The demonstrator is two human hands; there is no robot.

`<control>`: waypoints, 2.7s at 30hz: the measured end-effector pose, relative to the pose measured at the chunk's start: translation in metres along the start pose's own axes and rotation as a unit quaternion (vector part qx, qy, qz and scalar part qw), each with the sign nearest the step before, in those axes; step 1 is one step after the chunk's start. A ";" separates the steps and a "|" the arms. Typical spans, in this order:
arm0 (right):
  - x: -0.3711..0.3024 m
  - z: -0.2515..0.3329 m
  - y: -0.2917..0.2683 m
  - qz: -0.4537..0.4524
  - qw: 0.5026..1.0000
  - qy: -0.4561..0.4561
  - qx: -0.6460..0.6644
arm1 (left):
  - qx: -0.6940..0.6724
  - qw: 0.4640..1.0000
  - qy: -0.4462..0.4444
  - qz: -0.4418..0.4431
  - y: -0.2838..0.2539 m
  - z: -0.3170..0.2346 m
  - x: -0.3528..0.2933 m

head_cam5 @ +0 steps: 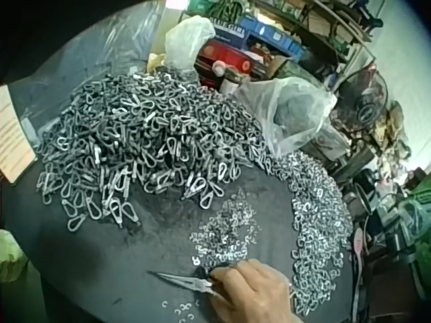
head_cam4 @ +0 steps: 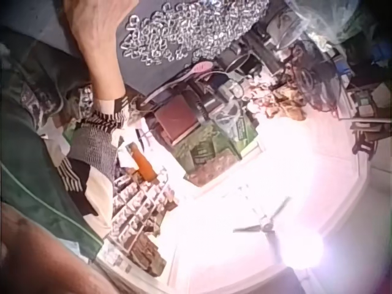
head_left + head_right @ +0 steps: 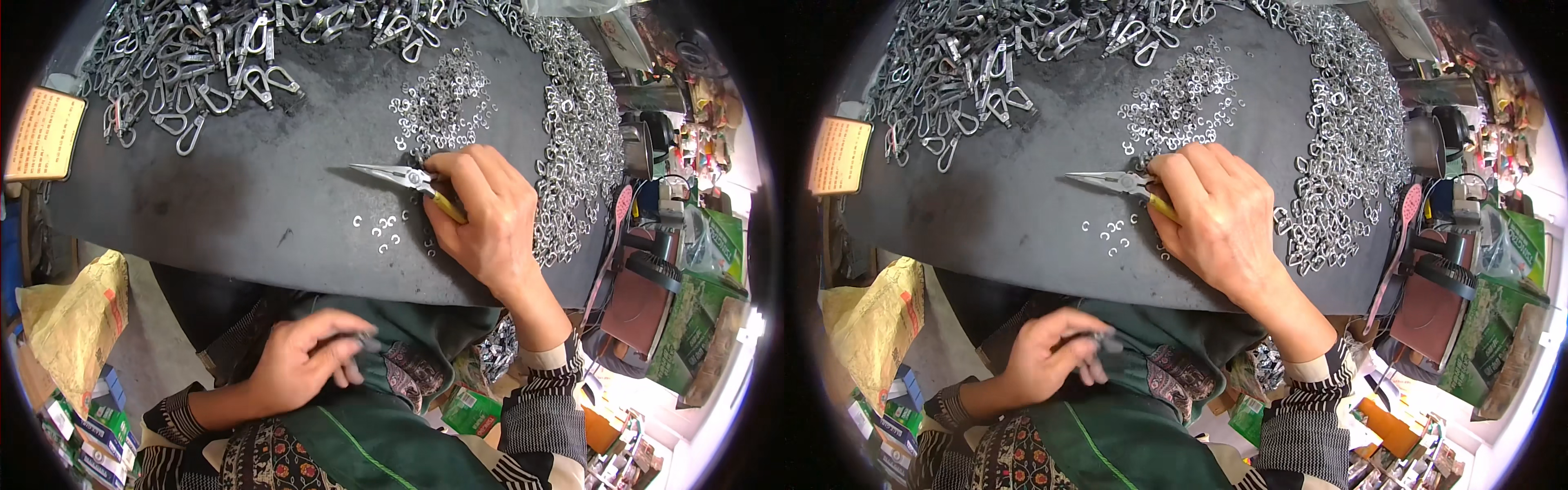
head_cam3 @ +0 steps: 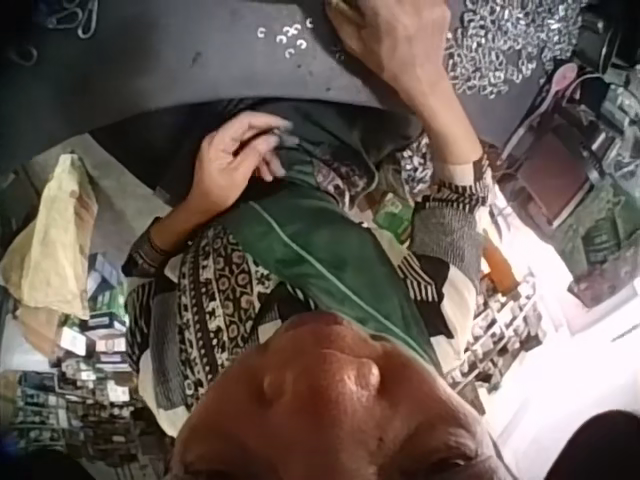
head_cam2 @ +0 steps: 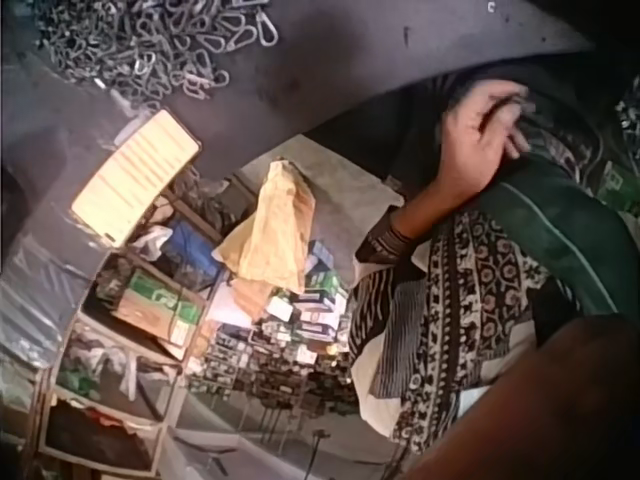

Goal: The person pets a cat on the table, then assembles metal clips by picking up small rings with pliers and fastening them onto metal hardware.

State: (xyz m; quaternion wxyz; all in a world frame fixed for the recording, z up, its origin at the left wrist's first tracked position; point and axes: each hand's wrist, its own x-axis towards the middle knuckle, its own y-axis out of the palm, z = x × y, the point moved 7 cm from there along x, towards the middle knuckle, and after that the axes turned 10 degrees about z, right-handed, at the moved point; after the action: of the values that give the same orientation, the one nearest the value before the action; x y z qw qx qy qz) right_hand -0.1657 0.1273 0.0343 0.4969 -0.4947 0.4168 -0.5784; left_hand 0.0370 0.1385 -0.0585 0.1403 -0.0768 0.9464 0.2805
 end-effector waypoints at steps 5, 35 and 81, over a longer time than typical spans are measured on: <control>-0.020 -0.003 -0.020 0.077 0.930 0.108 0.343 | 0.078 0.988 0.122 -0.058 -0.009 -0.060 0.004; -0.052 -0.002 -0.043 0.147 0.982 -0.015 -0.116 | -0.042 0.996 -0.061 0.047 0.028 -0.013 0.013; -0.044 0.028 -0.055 0.131 0.986 -0.093 0.040 | -0.015 0.999 0.032 0.007 0.001 -0.060 0.024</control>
State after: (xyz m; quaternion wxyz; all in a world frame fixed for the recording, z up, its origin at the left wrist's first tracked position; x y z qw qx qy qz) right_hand -0.1467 0.1794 0.0860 0.6242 -0.4670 0.4065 -0.4766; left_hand 0.0008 0.1051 -0.0170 0.1064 -0.0812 0.9466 0.2934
